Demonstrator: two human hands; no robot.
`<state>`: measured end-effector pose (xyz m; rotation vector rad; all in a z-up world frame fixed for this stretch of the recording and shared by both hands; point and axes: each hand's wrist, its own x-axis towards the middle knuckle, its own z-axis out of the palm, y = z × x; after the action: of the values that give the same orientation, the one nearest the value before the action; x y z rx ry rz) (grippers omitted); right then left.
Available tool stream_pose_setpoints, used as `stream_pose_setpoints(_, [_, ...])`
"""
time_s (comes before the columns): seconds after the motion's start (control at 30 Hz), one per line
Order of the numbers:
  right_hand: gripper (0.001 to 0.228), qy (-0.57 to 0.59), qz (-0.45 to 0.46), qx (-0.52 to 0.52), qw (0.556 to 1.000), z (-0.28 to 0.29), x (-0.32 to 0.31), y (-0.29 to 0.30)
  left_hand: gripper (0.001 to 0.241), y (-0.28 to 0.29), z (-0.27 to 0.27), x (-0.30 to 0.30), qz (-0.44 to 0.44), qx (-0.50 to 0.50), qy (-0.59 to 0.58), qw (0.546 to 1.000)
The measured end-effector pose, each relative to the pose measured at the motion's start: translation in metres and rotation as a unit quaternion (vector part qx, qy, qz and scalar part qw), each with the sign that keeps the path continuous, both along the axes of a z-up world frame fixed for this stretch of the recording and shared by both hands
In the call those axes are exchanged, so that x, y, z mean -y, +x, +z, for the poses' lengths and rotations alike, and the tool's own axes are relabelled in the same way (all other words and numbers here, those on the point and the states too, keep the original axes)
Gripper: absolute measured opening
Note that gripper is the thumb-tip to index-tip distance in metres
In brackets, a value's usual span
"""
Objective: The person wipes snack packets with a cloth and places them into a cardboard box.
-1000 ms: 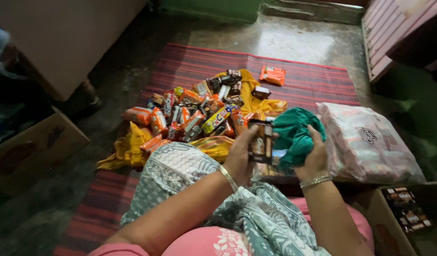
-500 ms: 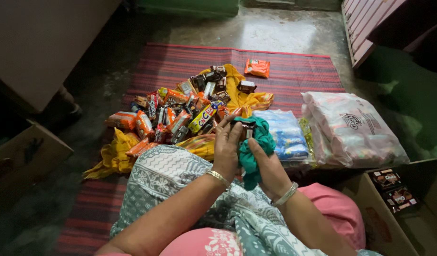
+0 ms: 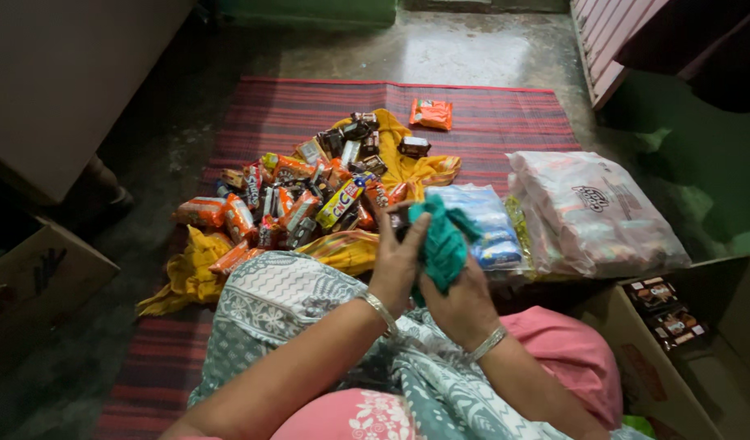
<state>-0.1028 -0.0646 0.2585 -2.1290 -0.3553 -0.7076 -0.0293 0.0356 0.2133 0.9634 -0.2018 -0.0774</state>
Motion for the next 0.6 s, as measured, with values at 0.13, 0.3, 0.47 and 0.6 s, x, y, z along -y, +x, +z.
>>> stream_pose_setpoints(0.13, [0.042,0.250,0.101,-0.147,0.952,-0.017,0.008,0.019,0.050,0.002,0.005,-0.008,-0.122,-0.108,-0.080,0.983])
stream_pose_setpoints(0.3, [0.039,-0.032,0.086,-0.036,0.995,-0.050,0.022,0.033,0.042,0.011,-0.021,-0.009,-0.036,0.015,-0.111,0.993])
stream_pose_setpoints(0.47, [0.036,0.433,0.125,-0.271,0.851,-0.071,0.021,0.016,0.046,0.002,-0.012,-0.004,0.006,0.009,-0.025,1.000])
stream_pose_setpoints(0.6, [0.044,0.512,0.076,-0.319,0.794,-0.104,0.043,0.012,0.053,-0.017,0.006,0.013,-0.134,-0.096,-0.068,0.984])
